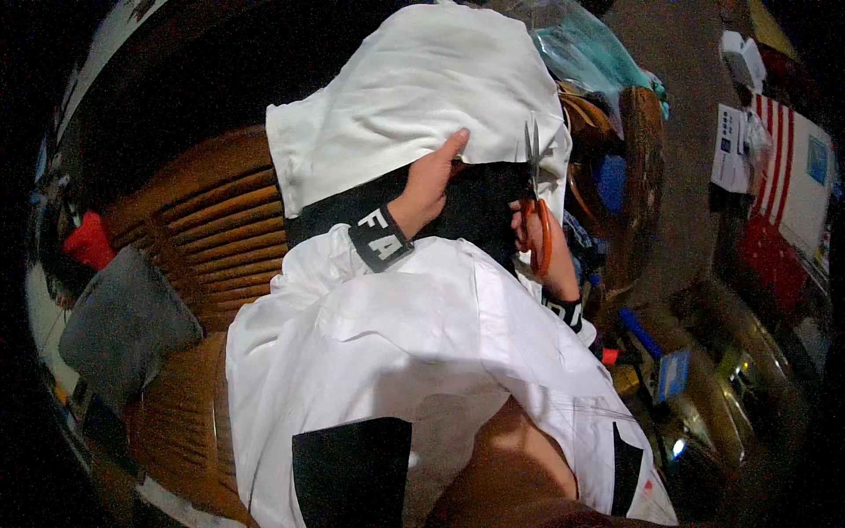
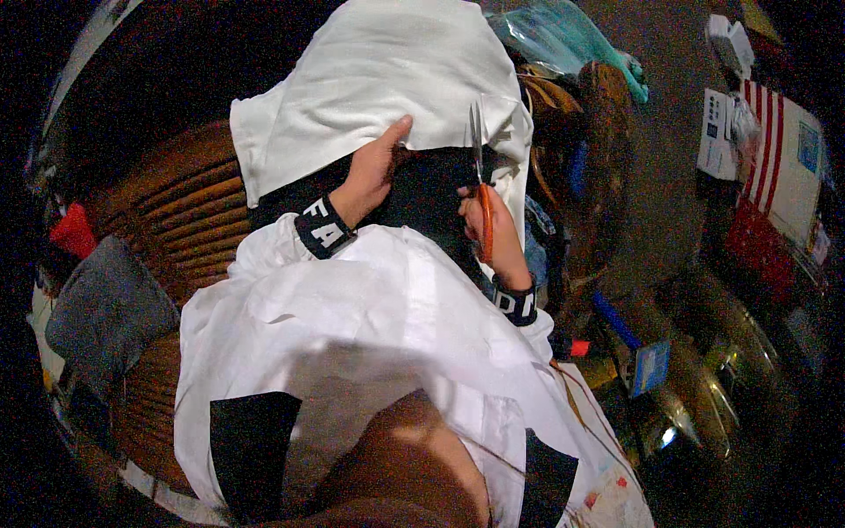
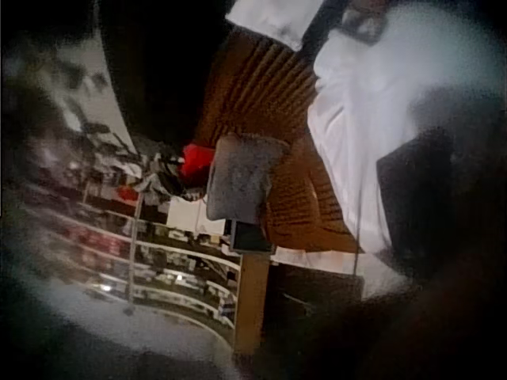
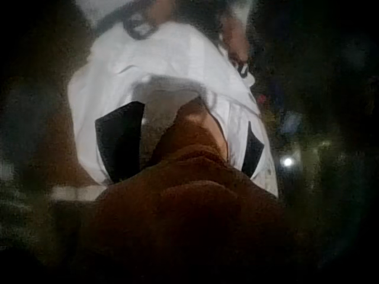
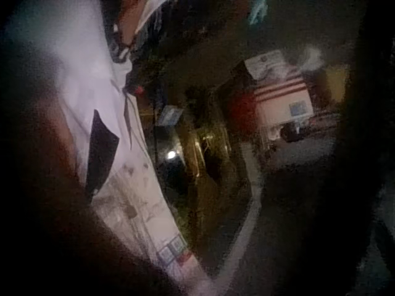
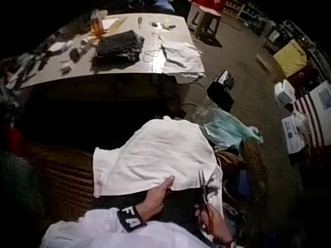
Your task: The person uses orange-handled scissors to cut a white fabric garment into smaller pieces. They repeatedly cut sections of the fabric, separate the pieces, and place them on a nearby surface. The person also handles a small black plastic clip attached to the fabric.
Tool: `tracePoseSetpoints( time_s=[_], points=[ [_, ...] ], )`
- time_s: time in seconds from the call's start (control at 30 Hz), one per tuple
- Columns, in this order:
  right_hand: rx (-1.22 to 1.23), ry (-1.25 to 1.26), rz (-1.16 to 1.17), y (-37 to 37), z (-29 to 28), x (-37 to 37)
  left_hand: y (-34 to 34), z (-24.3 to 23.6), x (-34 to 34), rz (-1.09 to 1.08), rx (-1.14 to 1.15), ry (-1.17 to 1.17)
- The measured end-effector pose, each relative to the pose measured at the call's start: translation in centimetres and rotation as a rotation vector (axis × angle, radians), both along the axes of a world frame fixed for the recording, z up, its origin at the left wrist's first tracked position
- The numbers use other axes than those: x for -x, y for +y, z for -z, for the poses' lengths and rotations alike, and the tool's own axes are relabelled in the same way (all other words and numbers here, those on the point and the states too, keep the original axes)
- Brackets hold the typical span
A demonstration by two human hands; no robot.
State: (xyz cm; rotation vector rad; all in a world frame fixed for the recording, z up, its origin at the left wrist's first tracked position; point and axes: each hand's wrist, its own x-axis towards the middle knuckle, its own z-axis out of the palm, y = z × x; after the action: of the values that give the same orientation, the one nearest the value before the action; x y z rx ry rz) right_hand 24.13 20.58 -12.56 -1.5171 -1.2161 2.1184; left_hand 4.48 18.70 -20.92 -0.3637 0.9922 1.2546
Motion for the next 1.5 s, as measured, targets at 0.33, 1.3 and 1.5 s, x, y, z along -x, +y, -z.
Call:
tracePoseSetpoints(
  time_s=[0.33, 1.3, 1.5],
  points=[
    [0.097, 0.035, 0.408, 0.4, 1.7, -2.8, -1.5, -2.1, 0.7, 0.018, 0.023, 0.078],
    [0.136, 0.094, -0.382, -2.3, -3.1, -1.4, -0.6, -6.6, 0.3, -0.071, -0.033, 0.063],
    [0.260, 0.177, -0.234, -2.5, -0.7, -0.6, -1.0, -5.5, 0.0, -0.088, -0.032, 0.046]
  ],
)
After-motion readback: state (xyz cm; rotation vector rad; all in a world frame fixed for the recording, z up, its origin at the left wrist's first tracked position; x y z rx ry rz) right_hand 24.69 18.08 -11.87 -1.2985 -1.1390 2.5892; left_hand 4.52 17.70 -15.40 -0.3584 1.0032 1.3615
